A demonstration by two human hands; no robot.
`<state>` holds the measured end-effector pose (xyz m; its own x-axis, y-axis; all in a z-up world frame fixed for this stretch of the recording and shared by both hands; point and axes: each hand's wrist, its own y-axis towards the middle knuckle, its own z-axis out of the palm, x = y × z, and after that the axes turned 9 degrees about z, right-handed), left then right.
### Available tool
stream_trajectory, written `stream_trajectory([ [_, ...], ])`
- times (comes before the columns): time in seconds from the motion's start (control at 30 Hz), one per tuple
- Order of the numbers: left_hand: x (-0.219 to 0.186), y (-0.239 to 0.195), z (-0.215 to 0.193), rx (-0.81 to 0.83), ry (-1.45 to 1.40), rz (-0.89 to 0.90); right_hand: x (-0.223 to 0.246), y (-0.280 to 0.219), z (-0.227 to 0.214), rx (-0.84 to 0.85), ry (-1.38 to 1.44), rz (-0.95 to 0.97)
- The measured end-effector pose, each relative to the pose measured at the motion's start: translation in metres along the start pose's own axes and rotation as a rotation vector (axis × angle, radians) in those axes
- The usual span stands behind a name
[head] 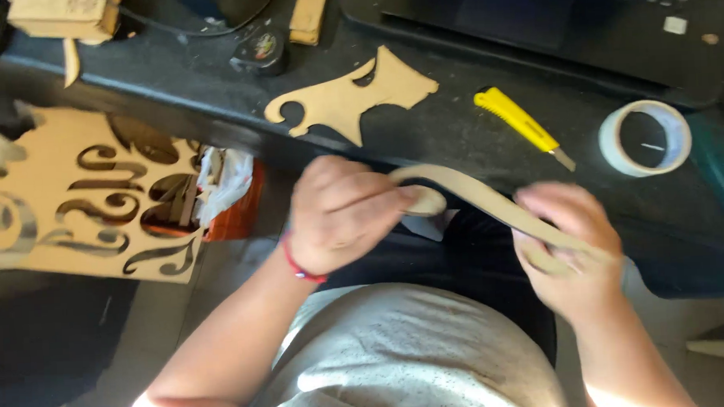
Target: Sanding and cleaning the edges of laser-cut wooden decorative pieces using sandpaper and a utility knife at a workbench.
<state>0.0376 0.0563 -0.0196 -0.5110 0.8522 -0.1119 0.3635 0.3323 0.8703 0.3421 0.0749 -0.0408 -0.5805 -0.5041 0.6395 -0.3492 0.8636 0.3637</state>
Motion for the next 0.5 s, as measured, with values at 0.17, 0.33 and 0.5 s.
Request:
stream_trajectory([
  [0.17,0.017,-0.014,-0.004,0.028,0.124,0.069,-0.043,0.047,-0.004,-0.044,-0.324,-0.189],
  [0.33,0.030,-0.027,0.017,0.069,0.227,0.108,-0.058,0.062,0.001,-0.005,-0.413,-0.087],
  [0.5,0.028,-0.026,0.034,0.168,0.289,0.091,-0.064,0.045,-0.008,-0.064,-0.529,-0.028],
])
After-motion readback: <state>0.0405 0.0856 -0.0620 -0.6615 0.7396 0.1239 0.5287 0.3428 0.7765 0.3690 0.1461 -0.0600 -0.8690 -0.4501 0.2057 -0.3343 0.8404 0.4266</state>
